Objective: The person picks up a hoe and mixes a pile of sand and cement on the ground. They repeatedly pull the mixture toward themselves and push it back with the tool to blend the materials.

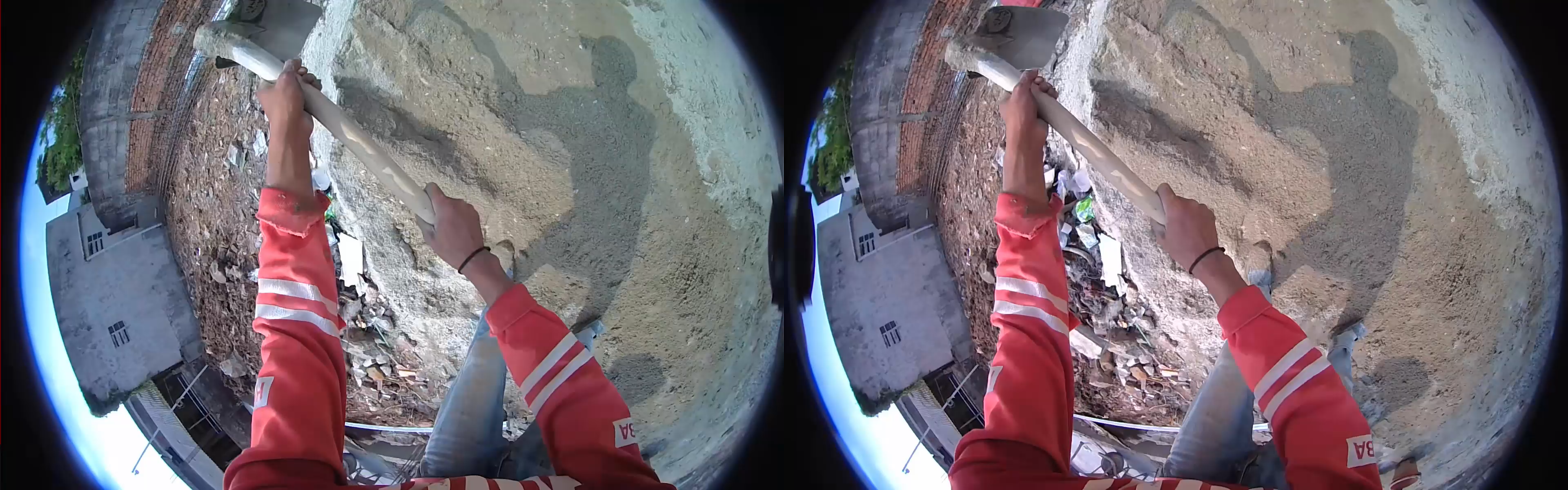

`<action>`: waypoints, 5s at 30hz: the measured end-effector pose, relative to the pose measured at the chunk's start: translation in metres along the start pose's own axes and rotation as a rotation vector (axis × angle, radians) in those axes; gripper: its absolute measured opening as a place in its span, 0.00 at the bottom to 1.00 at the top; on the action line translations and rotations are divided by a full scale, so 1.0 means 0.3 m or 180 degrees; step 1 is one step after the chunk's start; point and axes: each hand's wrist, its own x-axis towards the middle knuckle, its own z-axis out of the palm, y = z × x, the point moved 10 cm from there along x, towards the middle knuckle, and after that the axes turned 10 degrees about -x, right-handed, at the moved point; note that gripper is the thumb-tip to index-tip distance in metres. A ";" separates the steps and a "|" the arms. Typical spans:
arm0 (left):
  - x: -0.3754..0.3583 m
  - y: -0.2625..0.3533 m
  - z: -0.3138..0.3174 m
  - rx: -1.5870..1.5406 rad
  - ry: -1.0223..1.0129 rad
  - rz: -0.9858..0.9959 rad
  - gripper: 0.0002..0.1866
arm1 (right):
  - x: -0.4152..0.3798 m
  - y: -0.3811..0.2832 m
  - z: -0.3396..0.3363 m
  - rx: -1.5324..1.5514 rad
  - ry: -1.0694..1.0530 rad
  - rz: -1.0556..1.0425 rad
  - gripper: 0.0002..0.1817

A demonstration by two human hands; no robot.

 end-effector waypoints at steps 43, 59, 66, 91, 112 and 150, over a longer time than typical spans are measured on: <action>-2.521 -1.866 0.787 -0.0667 0.0450 -0.4586 0.11 | -2.052 1.501 -1.082 -0.1455 -0.1579 0.2245 0.19; -3.180 -1.673 0.857 0.0090 0.0001 -0.5526 0.08 | -2.817 1.355 -0.994 -0.1413 -0.0775 0.3351 0.16; -1.394 -1.363 0.625 0.0732 0.0180 -0.2517 0.06 | -1.363 1.131 -0.413 -0.0232 -0.0177 0.1923 0.22; -1.974 -1.750 0.657 -0.0434 0.0278 -0.3710 0.10 | -1.645 1.342 -0.872 -0.0960 -0.0873 0.1977 0.23; -2.687 -1.681 0.927 0.0762 -0.0698 -0.4138 0.07 | -2.500 1.442 -0.689 -0.0667 0.0195 0.3327 0.14; -3.349 -1.473 0.627 -0.0211 0.0584 -0.5891 0.11 | -3.058 1.164 -1.060 -0.1835 -0.0436 0.3800 0.08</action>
